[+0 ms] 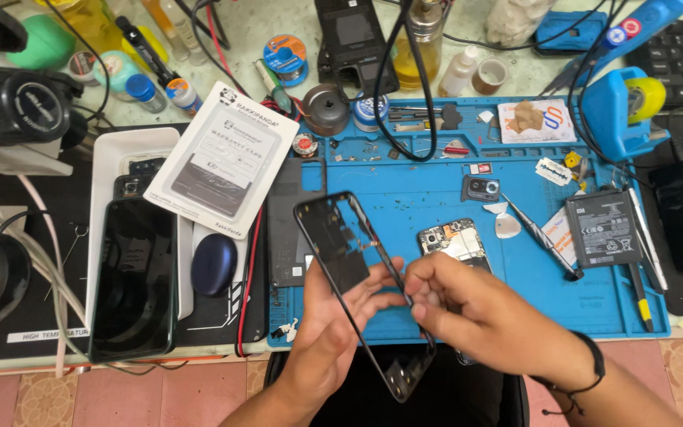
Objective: The person replaces a smartphone battery by removing the old battery, applying adhesive tape, inserting a new battery, and reassembling the phone. The person handles the phone, battery, and adhesive tape throughout the process.
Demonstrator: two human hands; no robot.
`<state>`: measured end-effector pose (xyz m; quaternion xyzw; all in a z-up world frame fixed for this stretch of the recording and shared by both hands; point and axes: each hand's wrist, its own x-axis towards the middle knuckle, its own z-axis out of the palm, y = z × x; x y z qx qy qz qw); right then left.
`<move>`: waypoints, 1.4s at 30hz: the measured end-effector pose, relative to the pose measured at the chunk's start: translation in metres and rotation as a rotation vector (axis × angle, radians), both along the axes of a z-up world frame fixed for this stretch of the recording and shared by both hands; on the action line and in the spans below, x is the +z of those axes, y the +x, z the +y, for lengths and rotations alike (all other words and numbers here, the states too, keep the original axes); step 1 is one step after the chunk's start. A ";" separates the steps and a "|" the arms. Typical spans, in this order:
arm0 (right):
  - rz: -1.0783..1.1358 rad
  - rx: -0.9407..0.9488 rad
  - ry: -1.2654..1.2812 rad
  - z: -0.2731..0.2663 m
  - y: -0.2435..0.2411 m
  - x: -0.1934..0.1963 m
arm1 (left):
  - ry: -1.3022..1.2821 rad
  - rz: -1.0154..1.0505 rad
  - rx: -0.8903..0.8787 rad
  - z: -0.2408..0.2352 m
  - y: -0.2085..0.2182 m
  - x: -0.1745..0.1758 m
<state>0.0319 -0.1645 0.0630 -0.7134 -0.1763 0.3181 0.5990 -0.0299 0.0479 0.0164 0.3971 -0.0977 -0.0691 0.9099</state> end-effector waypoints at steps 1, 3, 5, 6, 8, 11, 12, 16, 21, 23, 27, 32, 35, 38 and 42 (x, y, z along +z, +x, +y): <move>0.027 -0.014 0.086 -0.003 -0.005 -0.005 | 0.015 0.013 -0.006 -0.003 0.002 0.003; 0.072 -0.067 0.157 -0.009 -0.013 -0.012 | 0.020 0.020 -0.043 -0.008 0.005 0.004; 0.111 -0.143 0.129 -0.012 -0.020 -0.017 | 0.030 0.017 -0.070 -0.012 0.006 0.002; 0.028 -0.155 0.068 -0.015 -0.022 -0.017 | 0.038 0.012 -0.074 -0.013 0.005 0.000; -0.139 -0.173 -0.055 -0.023 -0.025 -0.013 | 0.032 0.030 -0.086 -0.013 0.004 -0.004; -0.250 -0.416 -0.449 -0.035 -0.026 -0.001 | 0.012 0.082 -0.101 -0.010 0.002 -0.009; -0.280 -0.449 -0.599 -0.037 -0.027 0.003 | 0.018 0.090 -0.106 -0.008 0.001 -0.011; -0.521 -0.477 -0.966 -0.034 -0.030 0.006 | 0.036 0.116 -0.099 -0.009 0.003 -0.017; -0.568 -0.473 -1.009 -0.022 -0.040 -0.005 | 0.047 0.142 -0.098 -0.012 0.004 -0.021; -0.540 -0.479 -0.976 -0.021 -0.039 -0.010 | 0.048 0.148 -0.095 -0.012 0.003 -0.023; -0.595 -0.487 -0.829 -0.029 -0.032 -0.018 | 0.056 0.140 -0.104 -0.012 0.005 -0.025; -0.375 -0.489 -0.763 -0.036 -0.030 -0.027 | 0.060 0.129 -0.115 -0.011 0.005 -0.027; 0.054 -0.581 -0.224 -0.042 -0.027 -0.033 | 0.063 0.132 -0.116 -0.011 0.006 -0.026; 0.153 -0.596 -0.107 -0.045 -0.026 -0.040 | 0.061 0.148 -0.120 -0.012 0.007 -0.024; 0.202 -0.629 -0.104 -0.049 -0.024 -0.045 | 0.083 0.161 -0.131 -0.012 0.007 -0.022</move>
